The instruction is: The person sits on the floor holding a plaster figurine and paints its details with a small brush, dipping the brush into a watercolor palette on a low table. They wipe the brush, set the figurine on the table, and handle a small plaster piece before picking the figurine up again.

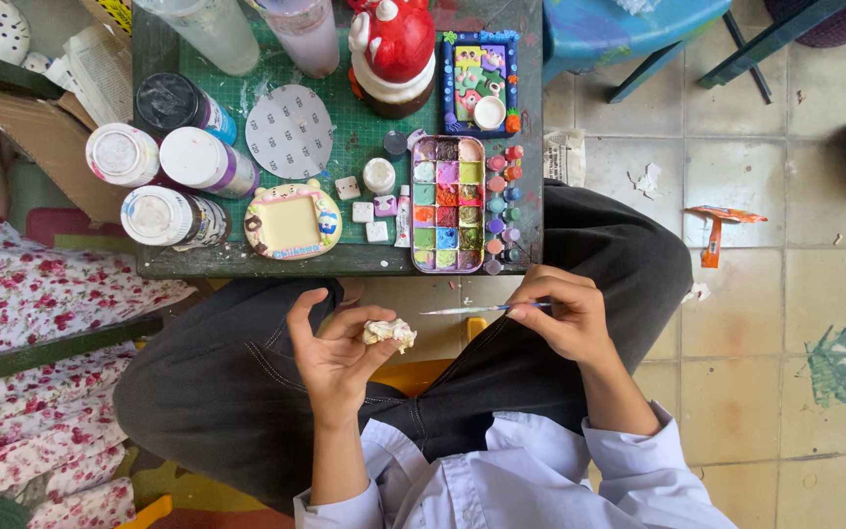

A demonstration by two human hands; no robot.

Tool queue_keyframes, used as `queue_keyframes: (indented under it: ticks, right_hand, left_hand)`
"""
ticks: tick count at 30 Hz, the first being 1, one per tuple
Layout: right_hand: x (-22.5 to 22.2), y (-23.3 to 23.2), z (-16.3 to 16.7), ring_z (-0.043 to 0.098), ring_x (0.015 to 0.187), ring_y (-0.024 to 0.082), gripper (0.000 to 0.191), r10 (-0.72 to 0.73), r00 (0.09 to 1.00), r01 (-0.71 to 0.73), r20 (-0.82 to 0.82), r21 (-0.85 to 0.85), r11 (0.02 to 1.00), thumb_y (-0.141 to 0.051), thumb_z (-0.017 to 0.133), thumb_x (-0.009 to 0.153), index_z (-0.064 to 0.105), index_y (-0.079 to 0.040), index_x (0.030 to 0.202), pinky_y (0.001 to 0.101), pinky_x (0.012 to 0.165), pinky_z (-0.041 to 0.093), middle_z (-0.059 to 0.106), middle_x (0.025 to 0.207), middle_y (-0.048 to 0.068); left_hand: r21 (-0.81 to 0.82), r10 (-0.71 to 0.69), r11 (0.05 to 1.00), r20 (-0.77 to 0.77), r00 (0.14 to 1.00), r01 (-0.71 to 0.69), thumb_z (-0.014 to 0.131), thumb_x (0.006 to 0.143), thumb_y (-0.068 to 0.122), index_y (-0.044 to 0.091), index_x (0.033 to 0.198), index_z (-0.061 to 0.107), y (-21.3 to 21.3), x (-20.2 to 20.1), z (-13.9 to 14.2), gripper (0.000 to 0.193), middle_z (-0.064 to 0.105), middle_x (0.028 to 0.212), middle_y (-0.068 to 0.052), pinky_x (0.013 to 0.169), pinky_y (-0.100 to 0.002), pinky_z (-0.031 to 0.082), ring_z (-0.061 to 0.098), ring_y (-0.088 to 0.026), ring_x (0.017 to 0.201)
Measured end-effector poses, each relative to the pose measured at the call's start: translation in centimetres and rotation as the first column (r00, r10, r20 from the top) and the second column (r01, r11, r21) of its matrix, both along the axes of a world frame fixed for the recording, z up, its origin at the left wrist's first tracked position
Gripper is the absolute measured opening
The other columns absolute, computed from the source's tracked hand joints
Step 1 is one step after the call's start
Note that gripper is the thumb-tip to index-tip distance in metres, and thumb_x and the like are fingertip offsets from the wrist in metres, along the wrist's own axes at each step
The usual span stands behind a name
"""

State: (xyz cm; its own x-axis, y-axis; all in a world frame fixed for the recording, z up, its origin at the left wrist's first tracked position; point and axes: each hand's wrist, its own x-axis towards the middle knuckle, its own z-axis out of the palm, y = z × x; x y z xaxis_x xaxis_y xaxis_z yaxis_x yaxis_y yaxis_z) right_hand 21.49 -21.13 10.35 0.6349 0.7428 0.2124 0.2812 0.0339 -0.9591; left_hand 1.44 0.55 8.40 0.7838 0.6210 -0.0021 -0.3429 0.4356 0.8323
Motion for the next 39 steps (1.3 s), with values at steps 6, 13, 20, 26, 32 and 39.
queue_keyframes:
  ticks: [6,13,20,26,32,39]
  right_hand:
    - [-0.3,0.2,0.3,0.061,0.077,0.014,0.011,0.019,0.999,-0.02,-0.036,-0.016,1.0,-0.002,0.08,0.085,0.072,0.001,0.092,0.0274,0.07,0.047,0.07,0.087,0.008]
    - [-0.4,0.3,0.4,0.06,0.076,0.012,0.011,0.029,0.999,-0.029,-0.039,-0.009,1.0,-0.003,0.081,0.086,0.073,0.001,0.094,0.0267,0.069,0.046,0.071,0.088,0.007]
    - [-0.6,0.4,0.6,0.059,0.075,0.011,0.01,0.02,0.999,-0.022,-0.046,-0.047,0.999,-0.001,0.08,0.086,0.073,0.0,0.093,0.0252,0.067,0.045,0.071,0.087,0.006]
    - [-0.6,0.4,0.7,0.059,0.074,0.01,0.012,0.022,0.999,-0.023,-0.037,-0.053,0.998,-0.001,0.081,0.084,0.073,0.0,0.093,0.0253,0.066,0.045,0.071,0.087,0.006]
    - [-0.6,0.3,0.7,0.058,0.075,0.011,0.013,0.013,0.999,-0.015,-0.037,-0.035,0.999,0.0,0.082,0.082,0.073,0.0,0.092,0.0259,0.069,0.045,0.07,0.087,0.006]
    - [-0.7,0.1,0.5,0.058,0.074,0.011,0.014,0.01,0.998,-0.012,-0.058,-0.031,0.999,0.0,0.083,0.081,0.074,0.0,0.091,0.0256,0.067,0.044,0.07,0.087,0.007]
  left_hand:
    - [0.032,-0.062,0.998,0.008,0.998,0.062,0.074,0.088,-0.015,0.012,0.151,0.023,-0.6,1.0,1.0,0.086,0.068,0.121,-0.026,0.098,-0.037,0.058,0.069,-0.025,0.113]
    - [0.048,-0.084,0.995,0.016,0.996,0.083,0.075,0.088,-0.015,0.013,0.153,0.022,-0.9,1.6,1.6,0.089,0.068,0.122,-0.026,0.101,-0.038,0.056,0.068,-0.025,0.113]
    - [0.028,-0.089,0.996,0.024,0.996,0.089,0.076,0.088,-0.014,0.013,0.152,0.023,-1.0,1.6,1.9,0.087,0.07,0.117,-0.025,0.1,-0.04,0.057,0.069,-0.026,0.112]
    - [0.032,-0.095,0.995,0.026,0.995,0.094,0.076,0.089,-0.014,0.012,0.152,0.024,-1.1,1.5,2.2,0.086,0.071,0.115,-0.025,0.099,-0.04,0.058,0.071,-0.027,0.107]
    - [0.026,-0.084,0.996,0.027,0.996,0.083,0.076,0.088,-0.014,0.012,0.152,0.023,-1.1,1.6,2.3,0.087,0.07,0.116,-0.025,0.101,-0.04,0.057,0.07,-0.027,0.111]
    - [0.046,-0.058,0.997,-0.004,0.998,0.058,0.077,0.085,-0.015,0.013,0.152,0.023,-1.1,1.5,2.4,0.09,0.068,0.124,-0.025,0.104,-0.039,0.055,0.068,-0.025,0.114]
